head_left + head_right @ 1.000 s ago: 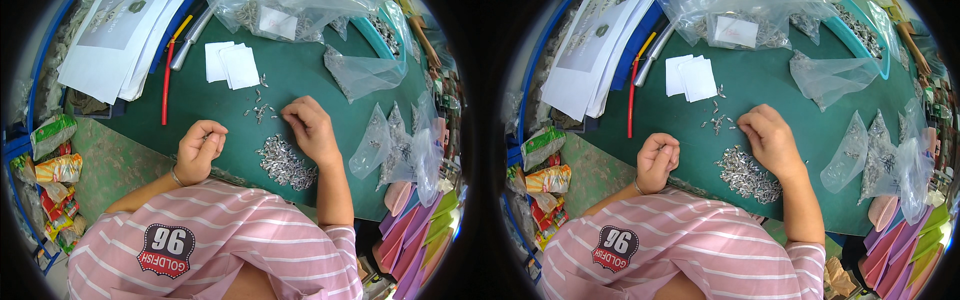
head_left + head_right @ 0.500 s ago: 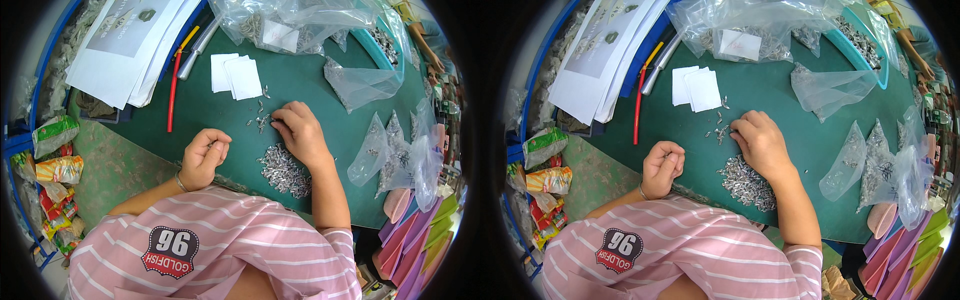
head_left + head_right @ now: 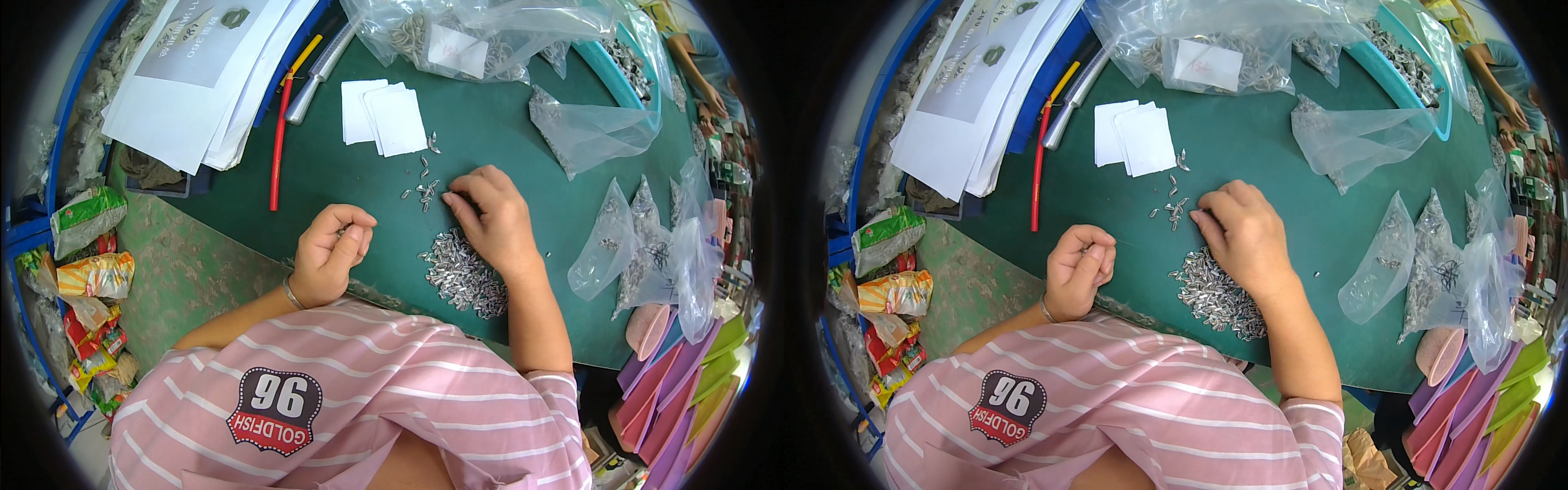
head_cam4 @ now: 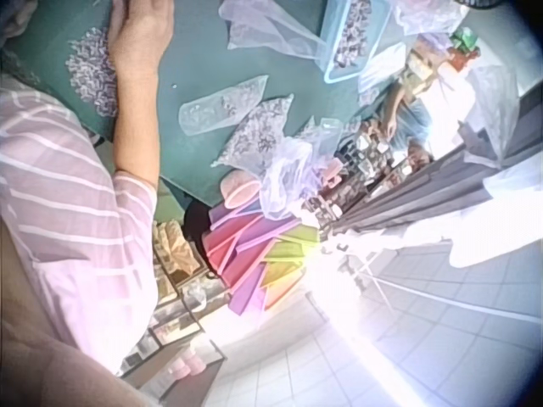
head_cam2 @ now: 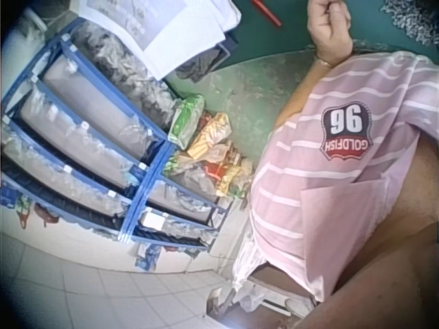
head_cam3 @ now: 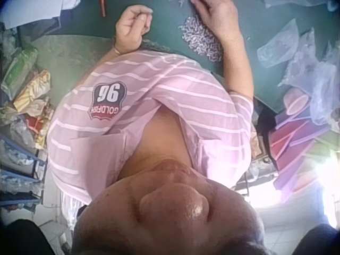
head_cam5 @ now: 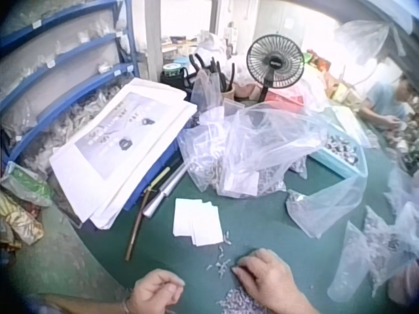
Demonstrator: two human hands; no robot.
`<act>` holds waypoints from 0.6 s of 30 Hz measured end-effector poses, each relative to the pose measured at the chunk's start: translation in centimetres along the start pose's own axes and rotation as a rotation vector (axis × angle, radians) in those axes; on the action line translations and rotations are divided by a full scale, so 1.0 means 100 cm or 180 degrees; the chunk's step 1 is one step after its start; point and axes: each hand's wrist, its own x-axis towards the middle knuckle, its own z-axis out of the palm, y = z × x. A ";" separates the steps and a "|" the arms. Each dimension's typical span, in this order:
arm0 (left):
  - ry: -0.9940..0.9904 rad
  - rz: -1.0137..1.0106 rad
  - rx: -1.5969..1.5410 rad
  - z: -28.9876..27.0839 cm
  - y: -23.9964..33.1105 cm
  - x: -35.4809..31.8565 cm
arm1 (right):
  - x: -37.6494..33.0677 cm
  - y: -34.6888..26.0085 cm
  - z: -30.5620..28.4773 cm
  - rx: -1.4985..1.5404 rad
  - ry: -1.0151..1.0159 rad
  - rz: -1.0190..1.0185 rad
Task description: The person sorts through small metal parts on a table, wipes down a small container with a cloth, and then begins sliding metal rings onto separate metal components.
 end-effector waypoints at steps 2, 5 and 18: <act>-0.0021 0.0016 -0.0012 -0.001 0.000 0.000 | 0.000 0.000 0.001 -0.0133 -0.0099 -0.0218; -0.0001 0.0021 -0.0009 0.000 0.000 0.001 | 0.000 0.007 -0.007 0.0188 -0.0252 -0.0244; 0.0008 -0.0004 -0.0053 0.000 0.002 0.000 | -0.002 0.002 -0.007 -0.0001 -0.0293 -0.0086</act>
